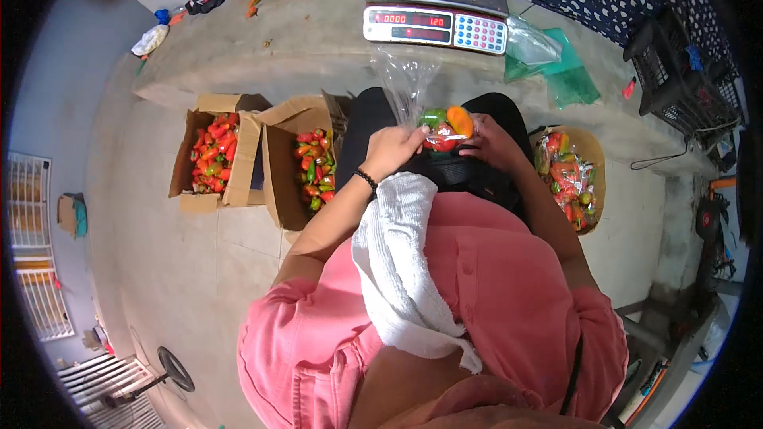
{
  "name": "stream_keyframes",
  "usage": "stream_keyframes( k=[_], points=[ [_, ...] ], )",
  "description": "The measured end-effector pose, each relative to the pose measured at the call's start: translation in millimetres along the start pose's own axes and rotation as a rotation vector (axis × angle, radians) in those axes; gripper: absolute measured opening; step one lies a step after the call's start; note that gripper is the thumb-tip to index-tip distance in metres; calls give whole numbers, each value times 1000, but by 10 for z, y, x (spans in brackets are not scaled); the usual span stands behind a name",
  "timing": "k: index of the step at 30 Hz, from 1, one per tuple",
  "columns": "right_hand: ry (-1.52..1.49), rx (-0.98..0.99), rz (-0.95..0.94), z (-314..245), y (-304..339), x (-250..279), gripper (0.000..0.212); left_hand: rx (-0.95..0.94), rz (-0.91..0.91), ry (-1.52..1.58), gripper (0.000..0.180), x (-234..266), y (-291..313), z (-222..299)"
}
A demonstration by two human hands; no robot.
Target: The person picks up peppers from cardboard boxes, places them on a scale to check their weight, and then puts them into a clear plastic bag.
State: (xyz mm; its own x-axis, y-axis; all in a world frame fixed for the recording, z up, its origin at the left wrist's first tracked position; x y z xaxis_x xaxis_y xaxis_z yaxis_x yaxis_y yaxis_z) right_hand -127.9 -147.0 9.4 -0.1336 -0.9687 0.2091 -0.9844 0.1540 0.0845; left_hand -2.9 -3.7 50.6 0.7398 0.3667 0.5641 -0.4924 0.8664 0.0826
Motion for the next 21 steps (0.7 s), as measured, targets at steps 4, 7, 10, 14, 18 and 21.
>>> stream_keyframes(
  k=[4, 7, 10, 14, 18, 21],
  points=[
    [-563, -281, 191, 46, -17, -44, 62, -71, 23, -22, 49, 55, -19, 42],
    [-402, -169, 55, -108, -45, -68, 55, -384, 108, -238, 27, 180, 104, 480],
    [-698, -189, -56, -268, -54, -205, 51, -542, 301, -346, 18, 462, 175, 919],
    [-739, -187, -83, -630, -95, -247, 42, -686, 375, -257, 14, 584, 57, 883],
    [-12, -94, 117, -890, -30, 12, 42, -7, 85, 713, 28, 635, -167, 569],
    [-774, -31, 352, -967, -3, 98, 50, -48, 82, 697, 34, 682, -137, 716]
  ],
)
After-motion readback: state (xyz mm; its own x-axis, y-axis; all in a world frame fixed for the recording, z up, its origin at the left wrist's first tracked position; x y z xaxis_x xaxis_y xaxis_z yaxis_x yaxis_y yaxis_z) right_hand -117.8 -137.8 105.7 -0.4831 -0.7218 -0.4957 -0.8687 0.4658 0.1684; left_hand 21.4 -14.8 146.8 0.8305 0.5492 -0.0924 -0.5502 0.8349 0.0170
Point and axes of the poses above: each hand's wrist, its own y-axis away from the middle knuckle, its own x-axis out of the back of the hand, z = x × y, the point moved 8 cm from there along -y, towards the middle knuckle, and after that the axes turned 11 degrees about y, right-handed, at the moved point
